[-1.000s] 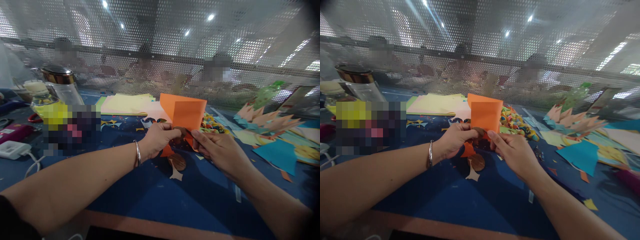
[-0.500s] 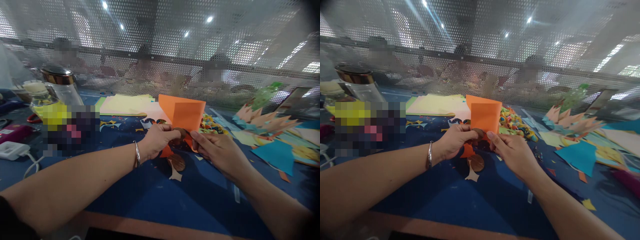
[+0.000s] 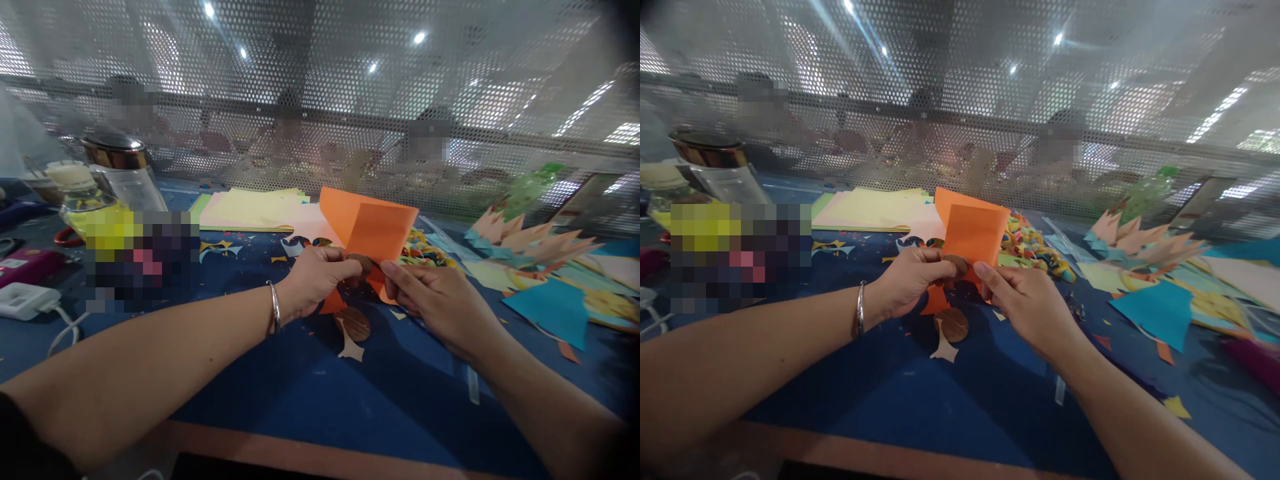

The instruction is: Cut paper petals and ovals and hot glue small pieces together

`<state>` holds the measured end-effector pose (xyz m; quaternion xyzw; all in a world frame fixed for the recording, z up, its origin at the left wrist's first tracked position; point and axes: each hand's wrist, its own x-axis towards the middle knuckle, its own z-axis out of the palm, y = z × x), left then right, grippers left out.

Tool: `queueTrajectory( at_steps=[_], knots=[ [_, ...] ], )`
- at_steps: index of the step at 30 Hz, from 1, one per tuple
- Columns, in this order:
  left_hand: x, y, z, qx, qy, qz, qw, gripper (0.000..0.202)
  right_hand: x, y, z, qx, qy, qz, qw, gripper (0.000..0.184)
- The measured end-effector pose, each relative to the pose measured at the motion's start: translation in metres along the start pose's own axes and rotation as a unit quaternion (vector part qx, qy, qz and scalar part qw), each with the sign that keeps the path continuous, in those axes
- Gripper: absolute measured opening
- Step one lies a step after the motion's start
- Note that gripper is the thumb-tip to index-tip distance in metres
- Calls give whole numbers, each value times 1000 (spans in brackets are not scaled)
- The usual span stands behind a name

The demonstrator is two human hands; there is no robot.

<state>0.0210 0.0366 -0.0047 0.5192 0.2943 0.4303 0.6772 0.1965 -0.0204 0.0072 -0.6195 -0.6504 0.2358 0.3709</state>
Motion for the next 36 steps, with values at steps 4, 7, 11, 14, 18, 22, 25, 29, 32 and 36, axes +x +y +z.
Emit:
queueTrajectory(
  at_steps=[4,7,11,14,18,22,25,29,32,36],
  knots=[
    [0,-1,0,3,6,3,1000,14,1,2,0,-16,8,2,1000,66],
    [0,0,0,14,8,2,1000,13,0,3,0,-8,5,-1,1000,66],
    [-1,1,1,17,7,3,1000,12,-1,2,-1,1,-4,-12,1000,66],
    [0,1,1,5,7,-3,1000,11,0,3,0,7,-5,-7,1000,67],
    [0,1,1,9,3,-11,1000,13,1,5,0,1,-8,-7,1000,66],
    [-1,4,1,21,5,-14,1000,18,0,6,-1,-9,-11,-14,1000,65],
    [-1,5,1,27,2,-11,1000,20,-1,5,-2,-7,-10,-15,1000,65],
    [0,5,0,28,-5,-10,1000,15,-1,3,-2,-3,-11,-17,1000,65],
    [0,4,-1,22,-11,-14,1000,13,-1,4,-2,12,-10,-5,1000,65],
    [0,3,-2,16,-21,-19,999,13,0,4,-2,15,-17,-3,1000,65]
  ],
)
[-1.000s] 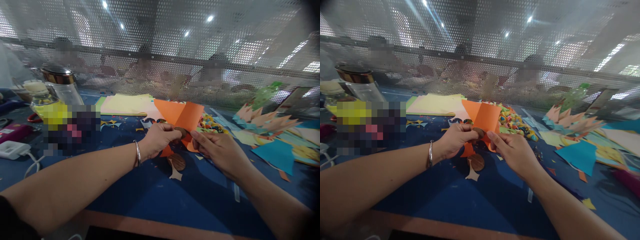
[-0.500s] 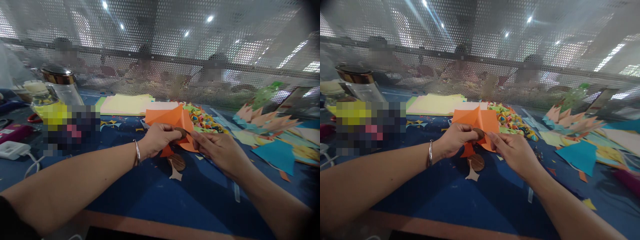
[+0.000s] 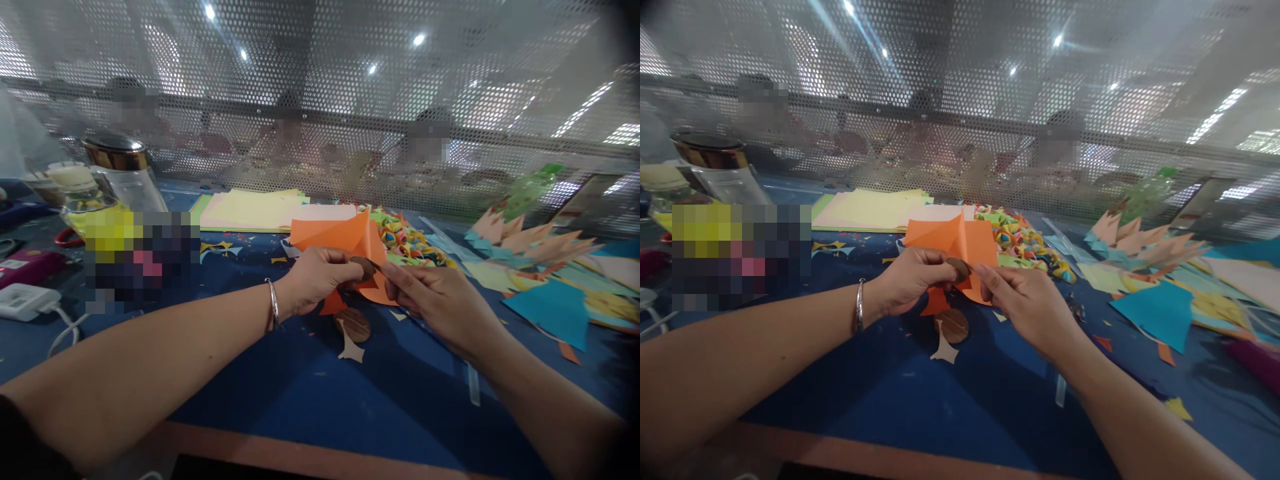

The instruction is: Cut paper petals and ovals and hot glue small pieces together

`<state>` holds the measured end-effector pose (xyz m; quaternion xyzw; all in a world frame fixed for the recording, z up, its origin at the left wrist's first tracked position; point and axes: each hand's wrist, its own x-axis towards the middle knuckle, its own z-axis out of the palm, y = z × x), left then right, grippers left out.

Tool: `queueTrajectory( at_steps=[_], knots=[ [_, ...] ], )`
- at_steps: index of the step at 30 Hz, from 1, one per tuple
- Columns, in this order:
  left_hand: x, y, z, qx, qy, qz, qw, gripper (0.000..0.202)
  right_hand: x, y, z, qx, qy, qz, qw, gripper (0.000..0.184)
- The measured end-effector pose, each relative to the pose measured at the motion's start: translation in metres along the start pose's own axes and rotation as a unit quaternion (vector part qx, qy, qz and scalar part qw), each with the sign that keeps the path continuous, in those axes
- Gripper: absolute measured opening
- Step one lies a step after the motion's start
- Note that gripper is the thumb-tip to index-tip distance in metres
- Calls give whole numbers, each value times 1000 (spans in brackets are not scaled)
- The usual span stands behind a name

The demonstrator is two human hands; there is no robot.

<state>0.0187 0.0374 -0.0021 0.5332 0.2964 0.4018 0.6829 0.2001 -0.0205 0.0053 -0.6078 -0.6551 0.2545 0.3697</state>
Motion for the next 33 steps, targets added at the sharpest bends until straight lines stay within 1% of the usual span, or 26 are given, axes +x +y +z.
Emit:
queueTrajectory(
  at_steps=[11,15,19,22,25,28,30,33],
  knots=[
    [-1,2,0,25,0,5,1000,14,2,1,-1,-23,1,-24,999,66],
    [-1,1,-2,55,-2,18,998,17,1,2,-1,-26,0,-21,999,66],
    [1,0,-5,94,-8,32,995,13,1,2,-3,-32,-2,-27,999,65],
    [1,1,-6,105,-7,41,994,12,1,2,-3,-44,0,-33,998,66],
    [-1,3,-4,90,-15,20,996,12,2,0,-2,-55,1,-35,998,67],
    [-4,6,-3,76,-41,-14,996,12,2,-1,-2,-54,-3,-39,998,67],
    [-5,9,-2,82,-46,-13,996,14,1,-1,-2,-57,-4,-39,998,67],
    [-6,12,-2,89,-39,-3,995,16,1,-1,-3,-56,-2,-34,998,68]
  ],
)
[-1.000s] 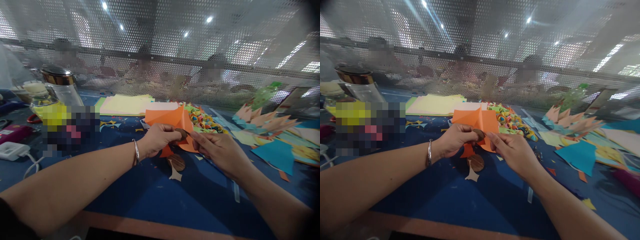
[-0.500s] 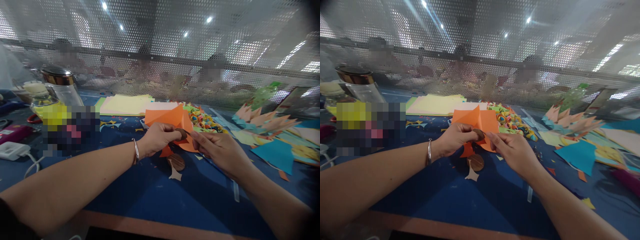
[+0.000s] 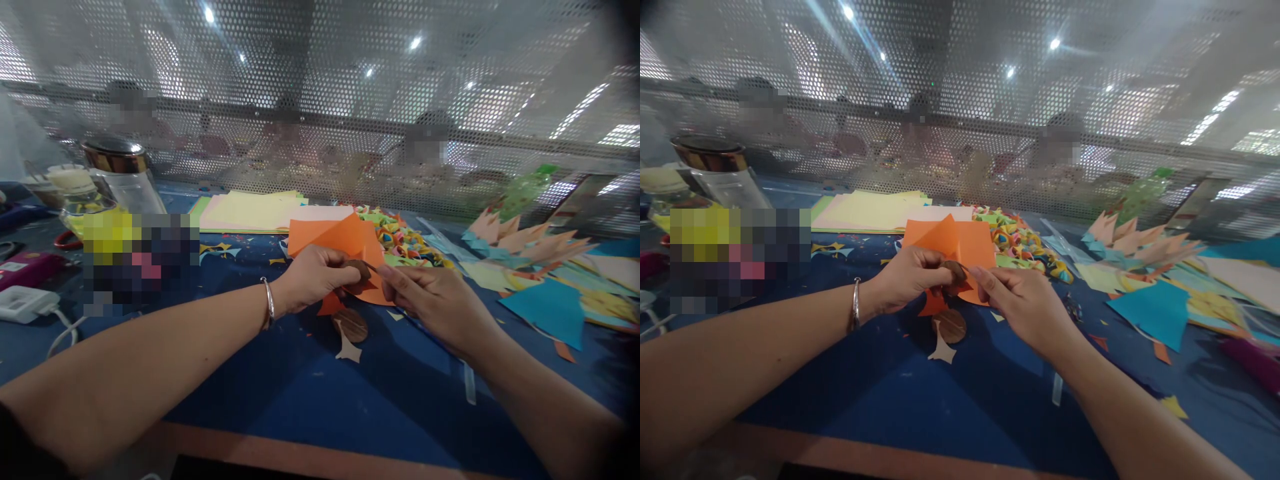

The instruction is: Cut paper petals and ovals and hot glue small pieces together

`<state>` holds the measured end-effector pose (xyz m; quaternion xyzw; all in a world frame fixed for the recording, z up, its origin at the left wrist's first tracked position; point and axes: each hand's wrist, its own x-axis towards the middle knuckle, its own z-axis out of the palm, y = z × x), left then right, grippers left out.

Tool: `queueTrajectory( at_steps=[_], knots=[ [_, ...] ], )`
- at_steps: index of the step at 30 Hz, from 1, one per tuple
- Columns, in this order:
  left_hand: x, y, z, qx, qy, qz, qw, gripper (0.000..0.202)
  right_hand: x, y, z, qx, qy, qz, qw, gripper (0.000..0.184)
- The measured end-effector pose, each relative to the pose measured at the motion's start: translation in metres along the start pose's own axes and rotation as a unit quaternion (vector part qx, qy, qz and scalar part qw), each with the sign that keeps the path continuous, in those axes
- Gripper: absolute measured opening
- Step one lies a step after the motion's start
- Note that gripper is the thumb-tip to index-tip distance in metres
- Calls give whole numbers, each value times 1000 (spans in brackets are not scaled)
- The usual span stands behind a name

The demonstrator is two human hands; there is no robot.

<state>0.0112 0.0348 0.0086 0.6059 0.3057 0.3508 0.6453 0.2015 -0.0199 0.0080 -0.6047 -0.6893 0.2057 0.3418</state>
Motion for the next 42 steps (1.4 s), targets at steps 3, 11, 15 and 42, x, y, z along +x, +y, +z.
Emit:
queueTrajectory(
  at_steps=[3,11,15,42],
  knots=[
    [0,0,-1,6,14,2,1000,16,0,1,0,12,0,1,1000,67],
    [0,1,-1,18,2,1,1000,14,0,0,-2,14,1,-11,1000,67],
    [0,1,-3,45,5,15,999,12,0,-1,-2,17,-1,-15,1000,68],
    [4,-4,-10,83,-23,59,995,22,0,0,-3,16,-10,-23,1000,64]
  ],
)
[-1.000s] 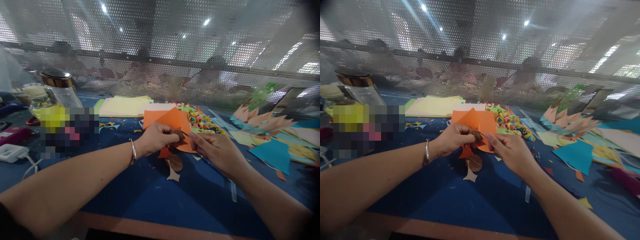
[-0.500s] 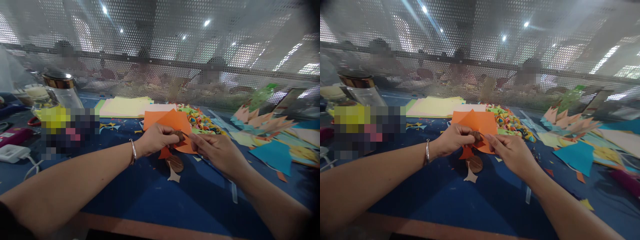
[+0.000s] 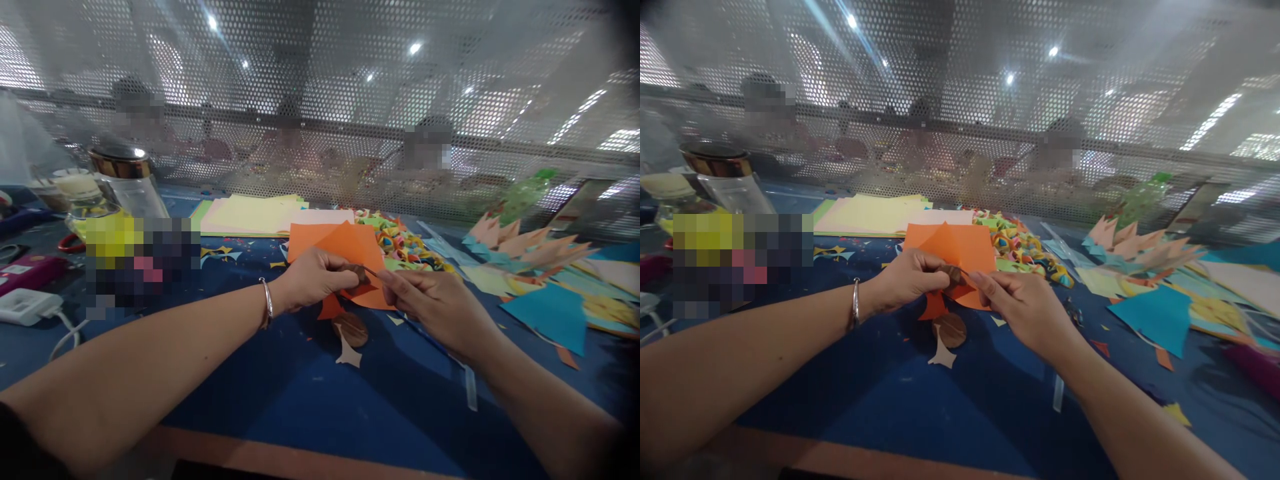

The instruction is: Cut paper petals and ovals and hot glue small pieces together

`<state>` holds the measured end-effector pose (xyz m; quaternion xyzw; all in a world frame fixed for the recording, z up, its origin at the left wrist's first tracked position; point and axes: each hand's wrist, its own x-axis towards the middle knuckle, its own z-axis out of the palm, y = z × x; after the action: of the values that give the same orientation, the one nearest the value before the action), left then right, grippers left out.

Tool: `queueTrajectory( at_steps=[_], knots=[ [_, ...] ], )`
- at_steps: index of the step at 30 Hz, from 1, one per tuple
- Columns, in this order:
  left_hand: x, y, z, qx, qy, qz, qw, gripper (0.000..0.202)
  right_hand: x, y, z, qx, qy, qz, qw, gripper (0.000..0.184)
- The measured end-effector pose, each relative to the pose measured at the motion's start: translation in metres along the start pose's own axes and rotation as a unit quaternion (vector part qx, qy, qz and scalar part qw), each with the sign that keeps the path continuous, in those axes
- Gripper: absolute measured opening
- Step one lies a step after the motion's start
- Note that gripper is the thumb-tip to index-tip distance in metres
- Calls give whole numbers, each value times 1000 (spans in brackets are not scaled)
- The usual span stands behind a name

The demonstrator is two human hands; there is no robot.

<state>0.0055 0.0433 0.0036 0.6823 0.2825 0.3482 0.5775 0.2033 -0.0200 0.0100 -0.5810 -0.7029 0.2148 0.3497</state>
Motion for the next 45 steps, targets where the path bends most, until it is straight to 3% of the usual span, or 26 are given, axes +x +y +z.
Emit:
queueTrajectory(
  at_steps=[6,23,45],
  knots=[
    [0,-1,-3,5,-10,-4,1000,13,0,0,-1,-13,-2,-7,1000,65],
    [2,-3,-4,17,-18,-4,1000,14,2,-4,-2,-51,-16,-28,998,67],
    [2,-1,-6,-12,-57,-35,998,14,1,1,0,-2,-30,4,1000,61]
  ],
)
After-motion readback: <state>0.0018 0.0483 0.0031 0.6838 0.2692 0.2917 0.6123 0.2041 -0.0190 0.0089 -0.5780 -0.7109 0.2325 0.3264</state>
